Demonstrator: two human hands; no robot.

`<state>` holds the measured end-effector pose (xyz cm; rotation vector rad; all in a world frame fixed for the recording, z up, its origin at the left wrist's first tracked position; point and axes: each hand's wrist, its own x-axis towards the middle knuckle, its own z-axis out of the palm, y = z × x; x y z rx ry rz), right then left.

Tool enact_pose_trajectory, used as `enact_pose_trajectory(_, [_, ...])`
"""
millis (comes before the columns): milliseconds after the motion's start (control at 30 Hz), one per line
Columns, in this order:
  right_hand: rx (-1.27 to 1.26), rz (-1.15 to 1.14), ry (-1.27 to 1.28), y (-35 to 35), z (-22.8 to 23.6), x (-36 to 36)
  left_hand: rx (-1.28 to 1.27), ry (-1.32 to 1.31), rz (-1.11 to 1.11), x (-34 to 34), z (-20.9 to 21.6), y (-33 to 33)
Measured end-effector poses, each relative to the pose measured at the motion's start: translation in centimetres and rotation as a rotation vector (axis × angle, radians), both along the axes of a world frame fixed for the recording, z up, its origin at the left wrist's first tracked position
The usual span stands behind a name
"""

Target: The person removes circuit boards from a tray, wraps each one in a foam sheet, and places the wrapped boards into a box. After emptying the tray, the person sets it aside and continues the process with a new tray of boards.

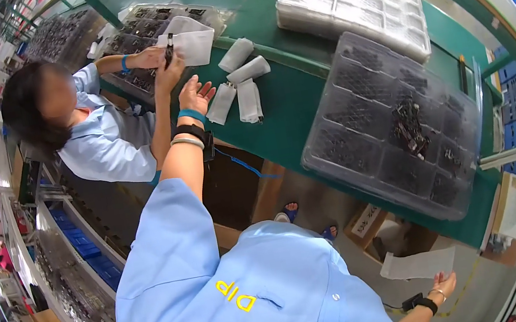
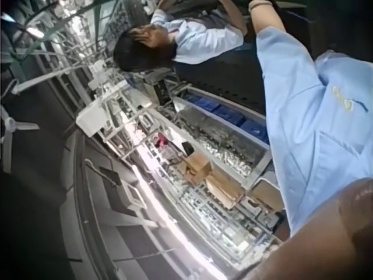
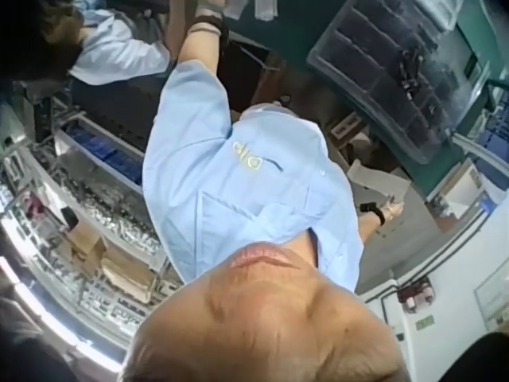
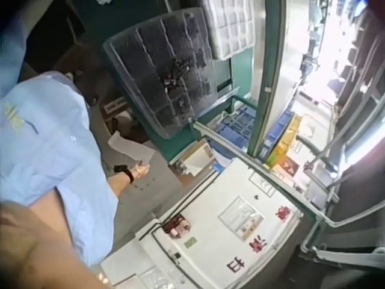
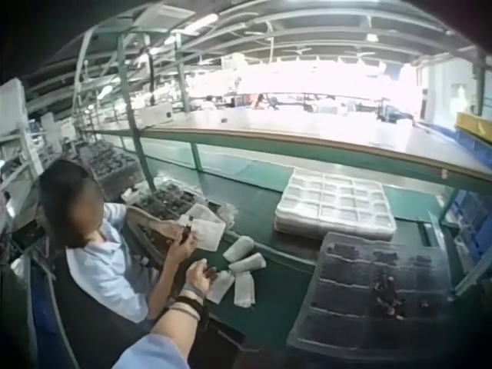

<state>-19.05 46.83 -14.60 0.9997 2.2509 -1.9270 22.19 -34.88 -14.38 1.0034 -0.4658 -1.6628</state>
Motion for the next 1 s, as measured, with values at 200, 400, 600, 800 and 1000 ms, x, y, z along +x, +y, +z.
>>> enact_pose_trajectory(200, [-0.079,0.021,0.105,-3.3,2.3,1.5,0.145,0.041,0.166,-0.5,-0.7,-2.9])
enact_pose_trajectory(400, [-0.085,0.044,0.118,-4.4,4.0,2.0,0.137,0.033,0.054,-1.3,-2.8,-3.9])
enact_pose_trajectory(600, [-0.073,0.046,0.082,-4.5,4.5,2.7,0.006,0.128,-0.559,-4.2,-2.8,0.5])
enact_pose_trajectory(800, [-0.094,0.004,0.098,-2.8,3.6,4.9,-0.091,-0.013,-0.825,-5.9,2.4,7.6])
enact_pose_trajectory(1000, [-0.060,0.135,0.227,-4.7,4.0,4.9,-0.201,-0.085,-0.970,-6.0,4.3,10.7])
